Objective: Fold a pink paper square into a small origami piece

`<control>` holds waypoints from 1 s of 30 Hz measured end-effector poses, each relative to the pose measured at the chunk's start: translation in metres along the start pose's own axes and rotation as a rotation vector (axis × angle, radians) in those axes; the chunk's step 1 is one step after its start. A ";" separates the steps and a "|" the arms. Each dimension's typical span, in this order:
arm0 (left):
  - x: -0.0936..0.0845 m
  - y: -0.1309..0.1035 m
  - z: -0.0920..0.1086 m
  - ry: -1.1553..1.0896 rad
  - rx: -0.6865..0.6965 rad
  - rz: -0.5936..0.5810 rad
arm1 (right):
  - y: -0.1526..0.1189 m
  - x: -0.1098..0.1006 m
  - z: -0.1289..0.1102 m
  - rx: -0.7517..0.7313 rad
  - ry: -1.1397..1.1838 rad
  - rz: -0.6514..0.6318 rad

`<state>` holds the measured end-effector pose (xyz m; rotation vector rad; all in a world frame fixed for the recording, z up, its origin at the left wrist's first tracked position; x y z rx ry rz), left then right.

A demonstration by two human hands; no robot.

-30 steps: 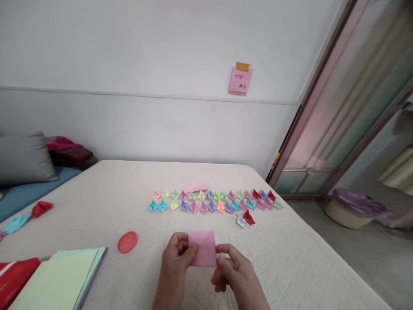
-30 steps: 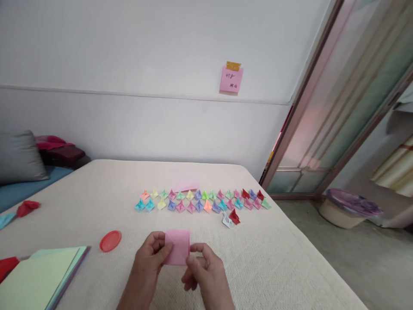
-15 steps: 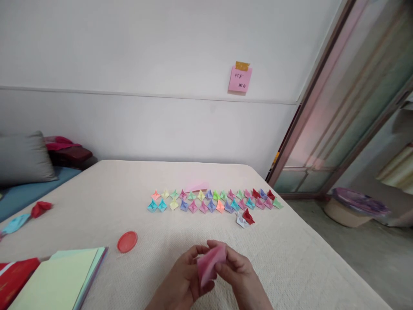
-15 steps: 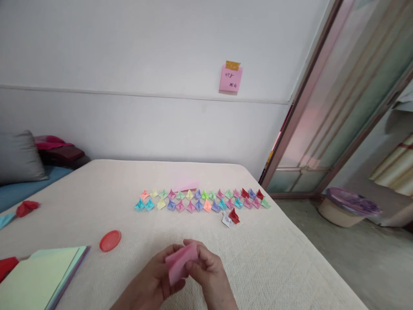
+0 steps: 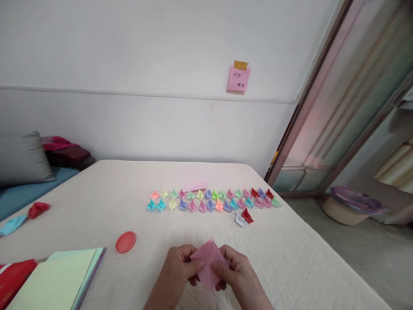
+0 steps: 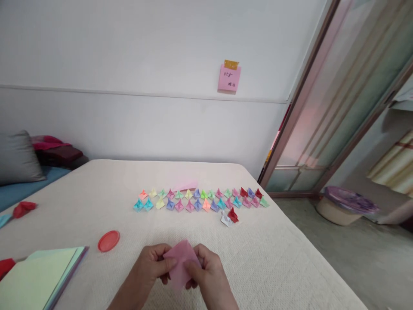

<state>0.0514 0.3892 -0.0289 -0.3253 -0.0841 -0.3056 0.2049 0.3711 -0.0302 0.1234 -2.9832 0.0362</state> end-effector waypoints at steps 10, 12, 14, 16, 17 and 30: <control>-0.003 -0.008 0.011 -0.090 0.107 -0.023 | -0.006 -0.013 -0.011 -0.127 0.058 0.049; -0.004 -0.009 0.012 -0.069 0.128 -0.025 | -0.007 -0.014 -0.014 -0.142 0.044 0.029; -0.004 -0.010 0.012 -0.058 0.141 -0.047 | -0.007 -0.014 -0.015 -0.151 0.020 0.036; -0.003 -0.009 0.010 -0.069 0.139 -0.075 | -0.007 -0.013 -0.016 -0.170 -0.015 0.052; -0.002 -0.008 0.009 -0.084 0.137 -0.081 | -0.007 -0.013 -0.016 -0.181 -0.032 0.056; -0.007 0.003 -0.004 -0.242 0.169 0.054 | -0.005 -0.012 -0.016 -0.257 -0.029 -0.090</control>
Point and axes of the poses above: each hand's wrist, its own y-axis towards the middle knuckle, its own x-axis out of the palm, z = x × y, the point moved 2 cm from there along y, towards the middle knuckle, and after that the axes turned 8 degrees about -x, right-handed, at the moved point
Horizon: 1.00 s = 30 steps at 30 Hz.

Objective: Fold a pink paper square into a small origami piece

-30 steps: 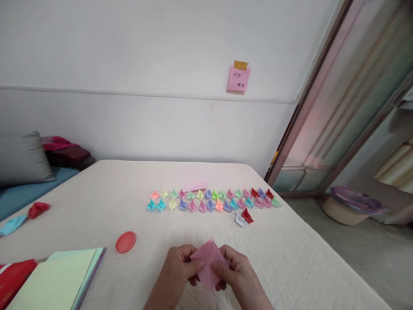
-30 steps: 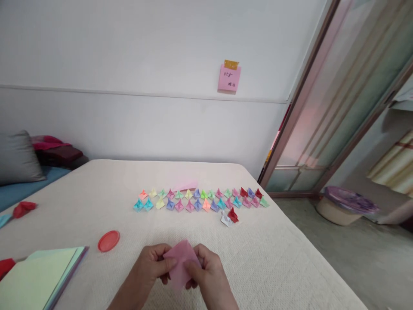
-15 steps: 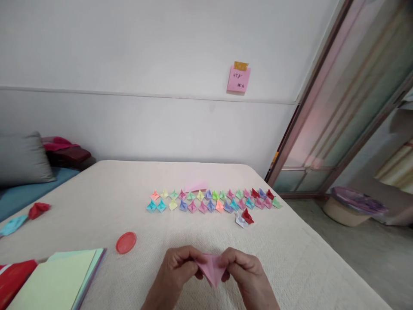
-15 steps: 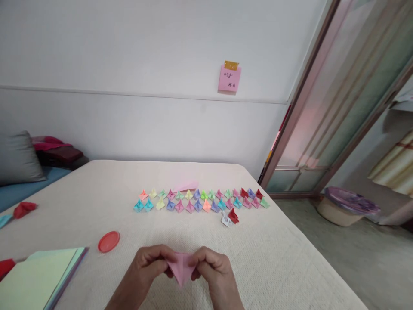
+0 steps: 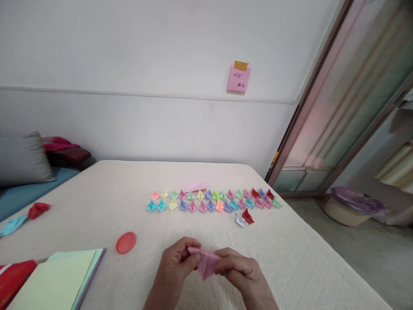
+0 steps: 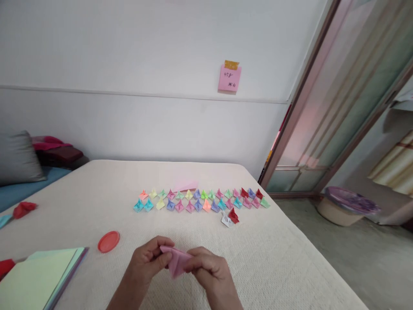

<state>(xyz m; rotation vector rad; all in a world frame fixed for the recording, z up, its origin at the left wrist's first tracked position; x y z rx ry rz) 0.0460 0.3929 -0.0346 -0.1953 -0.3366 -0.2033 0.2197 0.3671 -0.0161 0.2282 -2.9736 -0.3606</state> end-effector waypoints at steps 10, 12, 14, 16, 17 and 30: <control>-0.006 0.001 0.002 0.102 0.057 0.004 | -0.001 0.000 -0.002 0.123 -0.192 0.136; -0.007 0.000 0.004 0.138 0.035 -0.022 | -0.001 -0.001 -0.001 0.101 -0.227 0.109; -0.007 0.000 0.005 0.153 0.017 -0.031 | 0.000 -0.002 0.000 0.084 -0.242 0.114; -0.007 -0.001 0.006 0.136 0.025 -0.016 | 0.000 -0.003 0.001 0.076 -0.246 0.122; -0.006 -0.001 0.006 0.128 0.026 -0.013 | 0.000 -0.003 0.001 0.072 -0.244 0.129; 0.001 -0.005 0.009 0.172 0.012 0.041 | -0.004 0.003 -0.005 0.018 -0.159 0.174</control>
Point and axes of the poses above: each hand's wrist, its own y-axis towards the middle knuckle, its own x-axis out of the palm, z = x × y, the point moved 2 cm from there along y, towards the middle knuckle, and after that the axes turned 8 degrees about -x, right-handed, at the moved point
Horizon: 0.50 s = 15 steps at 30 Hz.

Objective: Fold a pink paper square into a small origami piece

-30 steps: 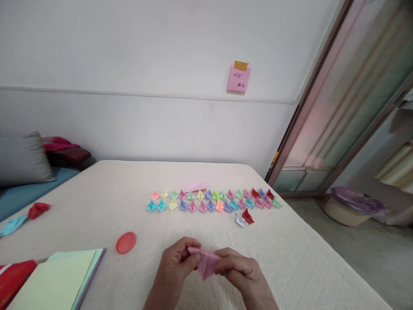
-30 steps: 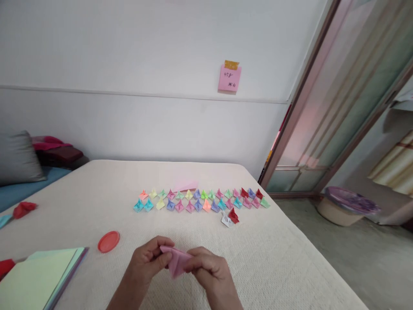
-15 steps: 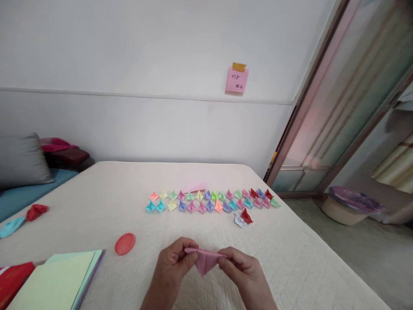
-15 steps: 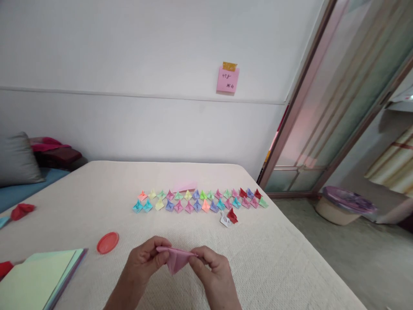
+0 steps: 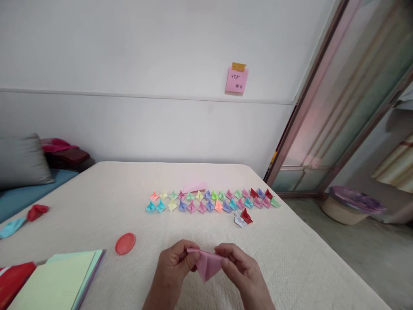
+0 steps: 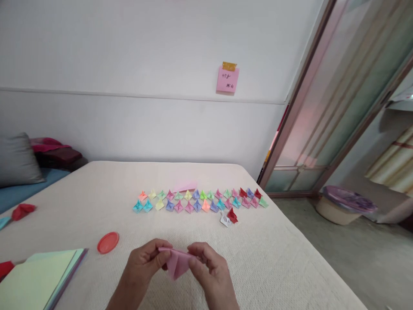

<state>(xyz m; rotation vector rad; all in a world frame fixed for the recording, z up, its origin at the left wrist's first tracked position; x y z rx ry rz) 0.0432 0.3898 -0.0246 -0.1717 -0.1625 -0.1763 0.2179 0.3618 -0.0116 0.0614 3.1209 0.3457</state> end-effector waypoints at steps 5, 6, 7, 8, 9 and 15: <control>0.005 -0.003 -0.002 0.145 0.010 -0.060 | -0.001 0.008 -0.004 -0.001 -0.150 -0.063; 0.006 -0.004 -0.002 0.179 0.024 -0.060 | -0.001 0.010 -0.004 -0.005 -0.170 -0.057; 0.006 -0.004 -0.003 0.220 0.043 -0.057 | -0.001 0.010 -0.003 -0.014 -0.189 -0.046; 0.007 -0.005 -0.003 0.264 0.067 -0.054 | -0.001 0.011 -0.002 -0.024 -0.207 -0.035; 0.008 -0.006 -0.002 0.309 0.089 -0.049 | -0.001 0.011 0.000 -0.033 -0.223 -0.028; 0.011 -0.008 -0.001 0.359 0.128 -0.033 | -0.002 0.011 0.012 -0.003 -0.202 -0.026</control>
Point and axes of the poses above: each hand's wrist, its own y-axis towards the middle knuckle, its own x-axis out of the palm, z = x × y, the point moved 2 cm from there along y, towards the middle knuckle, and after that the axes turned 8 degrees about -x, right-handed, at the moved point
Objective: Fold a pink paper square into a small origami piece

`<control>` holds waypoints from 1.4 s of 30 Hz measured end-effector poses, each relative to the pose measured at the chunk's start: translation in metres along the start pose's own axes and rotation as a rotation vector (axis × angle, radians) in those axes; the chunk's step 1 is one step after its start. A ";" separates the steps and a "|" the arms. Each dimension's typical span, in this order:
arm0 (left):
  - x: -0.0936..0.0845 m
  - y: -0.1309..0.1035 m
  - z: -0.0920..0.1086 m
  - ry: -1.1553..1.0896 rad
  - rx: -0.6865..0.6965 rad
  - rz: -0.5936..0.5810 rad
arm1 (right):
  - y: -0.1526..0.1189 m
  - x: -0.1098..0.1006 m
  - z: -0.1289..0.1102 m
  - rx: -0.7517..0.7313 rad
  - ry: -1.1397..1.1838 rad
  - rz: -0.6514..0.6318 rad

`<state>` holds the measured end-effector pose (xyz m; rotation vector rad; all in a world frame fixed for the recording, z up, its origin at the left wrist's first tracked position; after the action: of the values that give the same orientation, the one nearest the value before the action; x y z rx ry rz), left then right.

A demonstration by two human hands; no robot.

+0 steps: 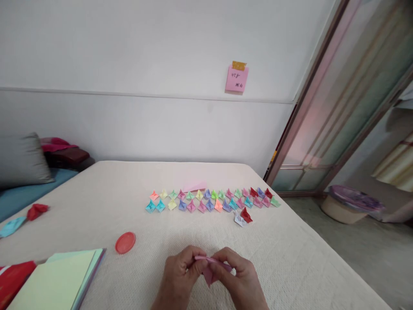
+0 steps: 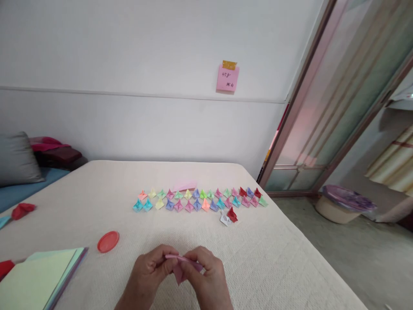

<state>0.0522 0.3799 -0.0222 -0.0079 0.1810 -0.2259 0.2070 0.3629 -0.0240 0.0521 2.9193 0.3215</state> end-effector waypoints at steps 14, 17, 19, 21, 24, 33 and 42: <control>-0.003 0.001 0.006 -0.210 -0.063 -0.015 | 0.004 -0.002 0.000 0.194 0.372 -0.017; -0.005 0.002 0.004 -0.208 -0.057 0.016 | 0.004 0.000 0.004 0.220 0.356 -0.016; -0.005 0.003 0.000 -0.228 -0.057 0.037 | 0.003 0.001 0.005 0.217 0.357 -0.022; -0.004 0.004 -0.004 -0.263 -0.078 0.045 | 0.003 0.002 0.005 0.210 0.356 -0.029; -0.003 0.003 -0.006 -0.359 -0.132 0.048 | 0.002 0.004 0.006 0.180 0.298 -0.019; 0.001 0.004 -0.003 -0.421 -0.168 -0.017 | 0.002 0.004 0.000 0.109 0.183 -0.007; 0.008 0.003 -0.001 -0.311 -0.151 0.002 | 0.000 0.004 -0.005 0.147 0.275 -0.033</control>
<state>0.0597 0.3808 -0.0250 -0.1920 -0.1123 -0.2059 0.2019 0.3621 -0.0203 -0.0203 3.2075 0.1159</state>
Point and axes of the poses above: each hand's wrist, its own y-axis towards the middle knuckle, its own x-axis out of the palm, z = x × y, the point moved 2 cm from there along y, towards the middle knuckle, and after that the axes turned 8 degrees about -x, right-handed, at the moved point
